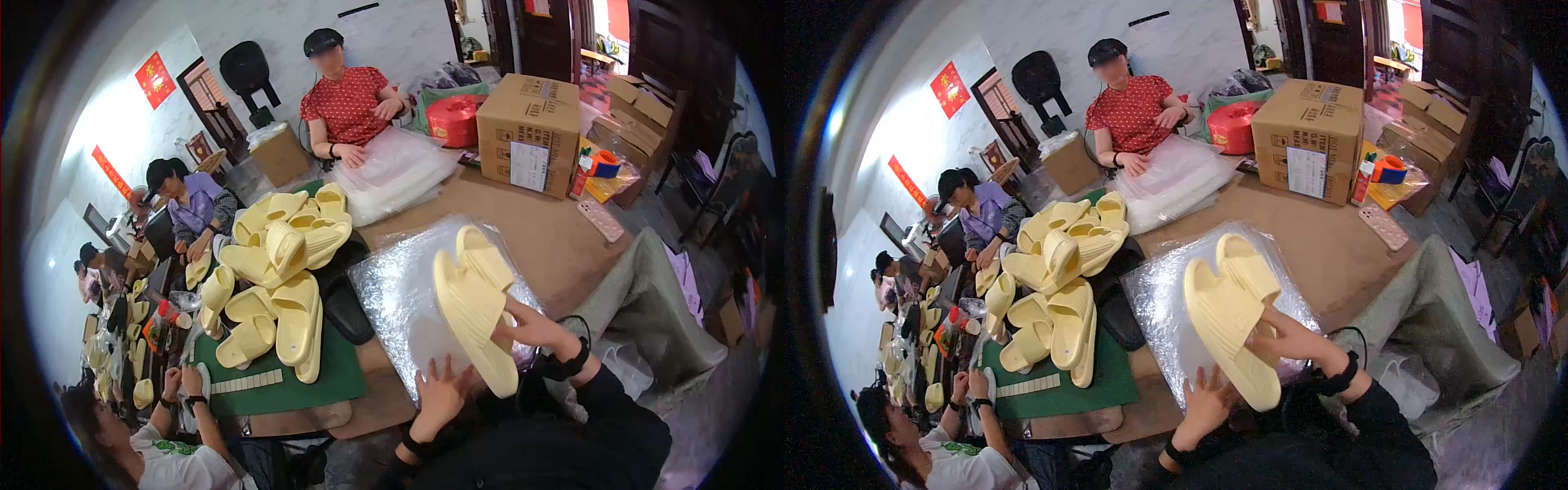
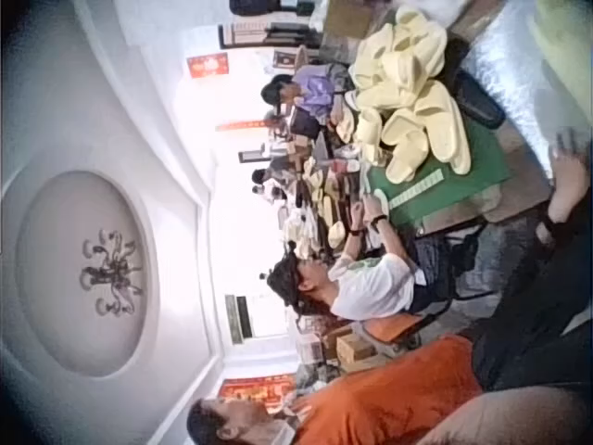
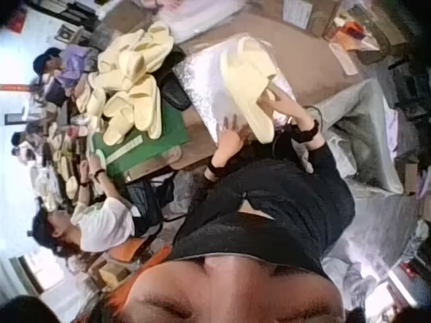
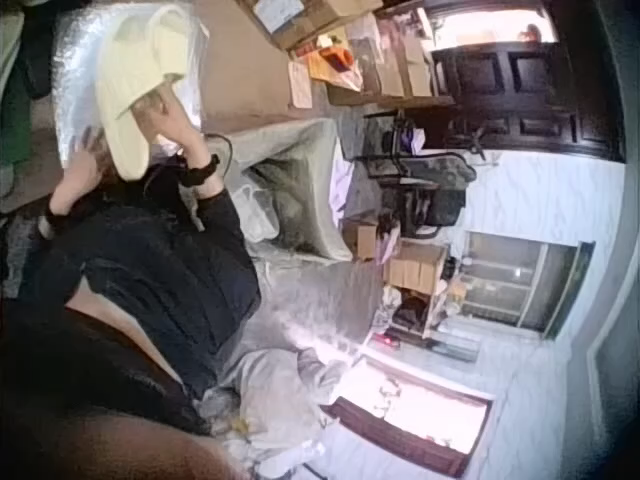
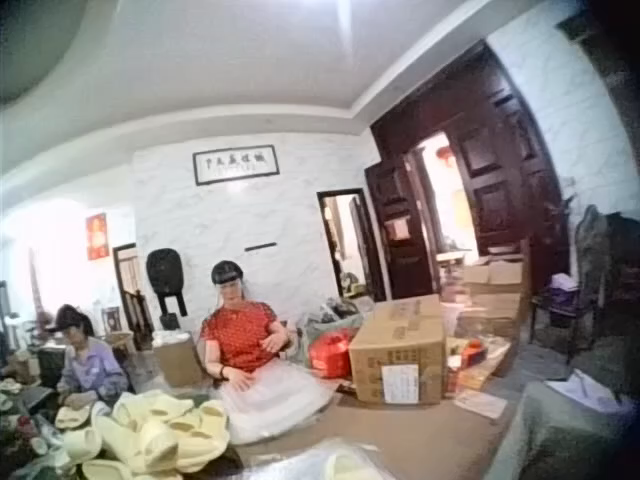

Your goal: The recorder is inspecting, pairing, and packaging foam slippers into plastic bags.

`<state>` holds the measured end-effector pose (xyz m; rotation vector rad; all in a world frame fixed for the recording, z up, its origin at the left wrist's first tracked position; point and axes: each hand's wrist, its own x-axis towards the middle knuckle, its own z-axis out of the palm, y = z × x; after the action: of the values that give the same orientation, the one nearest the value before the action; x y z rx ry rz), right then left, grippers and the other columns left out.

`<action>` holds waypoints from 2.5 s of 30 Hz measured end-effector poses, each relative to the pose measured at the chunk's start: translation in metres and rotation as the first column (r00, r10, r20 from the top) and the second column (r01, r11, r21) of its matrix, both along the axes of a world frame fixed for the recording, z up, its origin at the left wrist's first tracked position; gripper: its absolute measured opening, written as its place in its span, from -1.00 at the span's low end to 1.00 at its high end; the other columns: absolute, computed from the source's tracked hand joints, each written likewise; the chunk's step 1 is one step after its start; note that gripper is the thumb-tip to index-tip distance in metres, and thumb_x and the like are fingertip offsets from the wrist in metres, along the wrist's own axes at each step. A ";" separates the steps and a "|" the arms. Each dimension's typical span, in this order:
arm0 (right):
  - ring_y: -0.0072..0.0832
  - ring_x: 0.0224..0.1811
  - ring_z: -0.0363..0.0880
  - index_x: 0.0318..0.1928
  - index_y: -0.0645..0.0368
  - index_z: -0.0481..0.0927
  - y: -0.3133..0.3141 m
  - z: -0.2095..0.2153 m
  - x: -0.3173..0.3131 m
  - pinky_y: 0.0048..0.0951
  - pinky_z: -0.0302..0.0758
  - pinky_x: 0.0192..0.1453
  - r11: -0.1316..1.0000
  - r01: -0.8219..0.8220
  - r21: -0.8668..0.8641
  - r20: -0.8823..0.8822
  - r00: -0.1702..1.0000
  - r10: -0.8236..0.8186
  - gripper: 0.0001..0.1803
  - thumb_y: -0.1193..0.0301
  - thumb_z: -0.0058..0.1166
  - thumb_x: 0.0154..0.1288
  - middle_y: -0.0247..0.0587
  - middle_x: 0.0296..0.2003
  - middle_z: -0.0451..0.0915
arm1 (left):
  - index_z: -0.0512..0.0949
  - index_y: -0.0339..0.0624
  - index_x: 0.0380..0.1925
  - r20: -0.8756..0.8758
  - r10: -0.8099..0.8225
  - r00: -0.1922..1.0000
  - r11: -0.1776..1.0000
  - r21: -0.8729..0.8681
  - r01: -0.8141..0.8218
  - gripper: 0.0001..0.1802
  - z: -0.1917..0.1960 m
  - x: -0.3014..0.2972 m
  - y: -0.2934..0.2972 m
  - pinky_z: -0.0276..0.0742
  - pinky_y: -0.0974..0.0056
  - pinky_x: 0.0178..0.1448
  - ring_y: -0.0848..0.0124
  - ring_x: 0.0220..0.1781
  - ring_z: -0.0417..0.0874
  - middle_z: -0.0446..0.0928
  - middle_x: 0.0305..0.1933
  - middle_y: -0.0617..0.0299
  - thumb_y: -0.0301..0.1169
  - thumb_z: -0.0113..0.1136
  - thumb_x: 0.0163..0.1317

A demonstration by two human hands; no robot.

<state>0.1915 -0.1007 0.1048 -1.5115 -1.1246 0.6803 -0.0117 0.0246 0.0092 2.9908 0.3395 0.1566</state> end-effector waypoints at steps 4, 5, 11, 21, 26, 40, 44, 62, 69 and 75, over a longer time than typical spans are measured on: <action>-0.40 0.31 0.16 0.29 0.24 0.22 -0.021 0.015 -0.003 -0.38 0.08 0.37 0.850 -0.485 -0.206 -0.125 0.875 0.468 -0.32 0.34 0.17 0.21 -0.11 0.26 0.26 | 0.29 0.25 0.25 0.101 0.012 0.995 0.834 -0.550 0.046 -0.38 -0.026 0.015 0.008 0.00 -0.36 0.24 0.02 0.37 0.17 0.24 0.32 0.09 0.02 0.06 0.16; -0.40 0.31 0.16 0.29 0.24 0.22 -0.025 0.011 0.000 -0.38 0.08 0.37 0.853 -0.480 -0.206 -0.127 0.877 0.463 -0.32 0.34 0.17 0.21 -0.11 0.26 0.26 | 0.27 0.23 0.27 0.212 0.102 0.972 0.462 -0.875 0.142 -0.34 -0.028 0.021 0.008 -0.03 -0.28 0.30 0.15 0.38 0.18 0.28 0.30 0.12 0.08 0.03 0.15; -0.50 0.25 0.24 0.25 0.32 0.26 -0.046 0.003 0.018 -0.45 0.18 0.31 0.835 -0.550 0.011 -0.318 0.790 0.525 -0.43 0.46 0.08 0.26 -0.16 0.24 0.32 | 0.35 0.04 0.19 0.167 0.057 0.984 0.905 -0.424 0.019 -0.26 -0.036 0.033 0.010 0.17 -0.12 0.20 0.04 0.29 0.26 0.34 0.26 0.12 0.05 0.20 0.00; -0.44 0.05 0.42 0.12 0.23 0.43 -0.073 -0.013 0.014 -0.47 0.35 0.10 0.698 -0.588 -0.408 -0.142 0.797 0.588 -0.59 0.31 -0.02 0.33 -0.13 0.00 0.50 | 0.09 -0.33 0.31 0.267 0.073 0.961 0.962 -0.273 0.003 -0.20 0.016 0.027 0.030 0.26 0.07 0.14 0.09 0.07 0.36 0.15 0.38 0.04 -0.58 0.08 -0.03; -0.17 -0.13 0.44 -0.09 0.25 0.53 -0.066 0.001 -0.002 -0.27 0.36 0.08 0.790 -0.262 -0.555 0.345 0.791 0.505 -0.66 0.25 -0.07 0.30 0.01 -0.27 0.47 | 0.23 -0.33 0.24 0.377 -0.031 0.926 0.995 -0.081 0.066 -0.32 0.029 0.030 0.026 0.27 0.06 0.12 0.13 0.13 0.37 0.25 0.32 0.07 -0.53 0.05 0.02; -0.03 -0.10 0.39 -0.33 0.30 0.56 -0.037 -0.001 -0.018 -0.17 0.37 0.02 0.974 0.012 -0.228 0.632 0.762 0.139 -0.73 0.32 0.15 0.08 0.05 -0.24 0.45 | 0.08 -0.28 0.31 0.226 -0.240 0.944 0.948 -0.156 0.279 -0.05 0.046 0.027 0.007 -0.04 -0.10 0.43 0.08 0.44 0.07 0.07 0.41 0.06 -0.50 0.27 -0.17; 0.03 0.03 0.33 -0.18 0.36 0.51 -0.046 -0.010 -0.021 -0.17 0.31 0.13 0.931 0.106 -0.349 0.609 0.780 0.140 -0.65 0.38 0.17 0.05 0.13 -0.13 0.40 | 0.08 -0.25 0.31 0.324 -0.270 0.907 0.956 -0.021 0.292 -0.10 0.033 0.030 -0.009 -0.11 -0.15 0.44 0.16 0.48 -0.02 -0.01 0.45 0.10 -0.46 0.22 -0.11; 0.02 0.22 0.25 0.22 0.41 0.21 -0.007 -0.083 0.022 -0.25 0.18 0.28 0.822 0.471 -0.321 0.522 0.812 -0.261 -0.41 0.30 0.01 0.31 0.26 0.21 0.24 | -0.05 -0.11 0.38 0.456 -0.432 0.778 0.760 -0.280 0.587 -0.25 0.048 0.032 -0.038 -0.17 -0.24 0.44 0.13 0.52 -0.16 -0.12 0.48 0.09 -0.48 -0.05 0.17; 0.10 0.30 0.12 0.18 0.41 0.26 -0.012 -0.113 0.019 -0.17 0.06 0.38 0.912 0.370 -0.178 0.562 0.799 -0.214 -0.45 0.36 0.01 0.26 0.38 0.24 0.13 | -0.09 -0.07 0.40 0.483 0.324 0.813 0.880 -0.469 -0.072 -0.03 0.021 0.038 -0.018 -0.26 -0.28 0.41 -0.06 0.50 -0.24 -0.22 0.44 -0.22 -0.39 0.26 0.03; 0.14 0.28 0.16 0.16 0.39 0.31 0.013 -0.054 -0.023 -0.11 0.11 0.35 0.887 0.437 -0.151 0.389 0.851 -0.353 -0.48 0.36 0.01 0.24 0.36 0.23 0.16 | -0.31 -0.18 0.40 0.502 0.305 0.809 0.438 -0.828 0.349 -0.13 0.018 0.043 -0.019 -0.23 0.19 0.50 0.17 0.52 -0.30 -0.31 0.50 -0.02 -0.62 -0.04 0.21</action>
<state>0.1682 -0.0879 0.0510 -2.0576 -0.9605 0.2613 0.0309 0.0056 0.0276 1.6946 0.1917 0.6605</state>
